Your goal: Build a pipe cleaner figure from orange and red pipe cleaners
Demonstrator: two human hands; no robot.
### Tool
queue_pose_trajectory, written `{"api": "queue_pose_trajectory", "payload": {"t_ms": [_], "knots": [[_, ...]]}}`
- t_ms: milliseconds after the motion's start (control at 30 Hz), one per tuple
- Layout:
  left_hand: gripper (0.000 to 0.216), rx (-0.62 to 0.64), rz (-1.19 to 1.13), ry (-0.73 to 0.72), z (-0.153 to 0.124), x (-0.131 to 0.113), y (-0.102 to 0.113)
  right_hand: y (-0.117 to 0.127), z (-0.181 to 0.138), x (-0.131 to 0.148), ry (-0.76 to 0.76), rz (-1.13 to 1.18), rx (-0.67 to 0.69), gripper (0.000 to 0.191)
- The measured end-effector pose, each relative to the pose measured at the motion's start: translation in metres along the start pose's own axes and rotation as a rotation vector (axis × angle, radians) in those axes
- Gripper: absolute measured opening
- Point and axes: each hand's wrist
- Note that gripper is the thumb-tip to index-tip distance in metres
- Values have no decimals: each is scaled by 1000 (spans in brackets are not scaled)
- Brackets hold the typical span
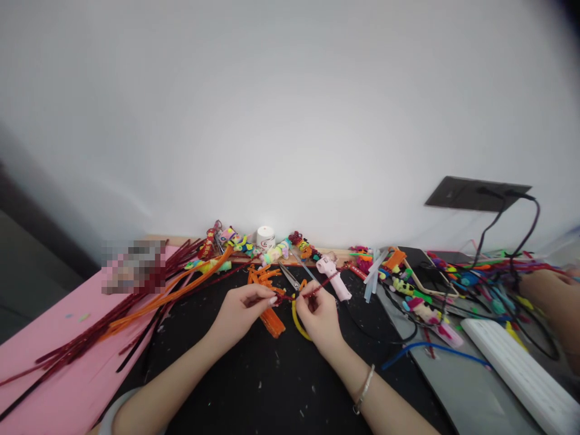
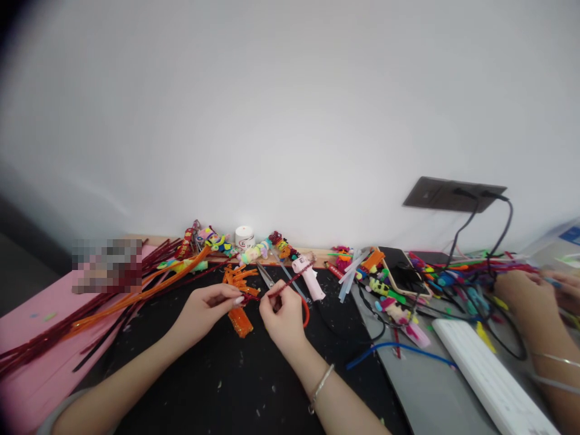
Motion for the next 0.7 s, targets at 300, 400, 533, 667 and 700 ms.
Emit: {"api": "queue_pose_trajectory", "payload": {"t_ms": [300,400,533,667,700], "knots": [[20,-113,-133,180,4,-5,-1,-1,1,0,59,-162,125,18],[22,-128,-149,194,3,-5,-2,-1,1,-2,90,-174,144,18],[25,-154,-165,201,3,-3,-4,-2,-1,-4,127,-205,177,18],[26,-182,-177,196,3,-4,-8,-2,-1,-5,160,-205,190,18],[26,-185,-179,193,2,-5,-9,-2,-2,-5,170,-198,190,18]]}}
Point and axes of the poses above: each hand's wrist, its own z-axis towards the middle knuckle, its own y-axis out of the back of the hand, x = y × z, and after that the axes turned 15 degrees about -y, right-handed
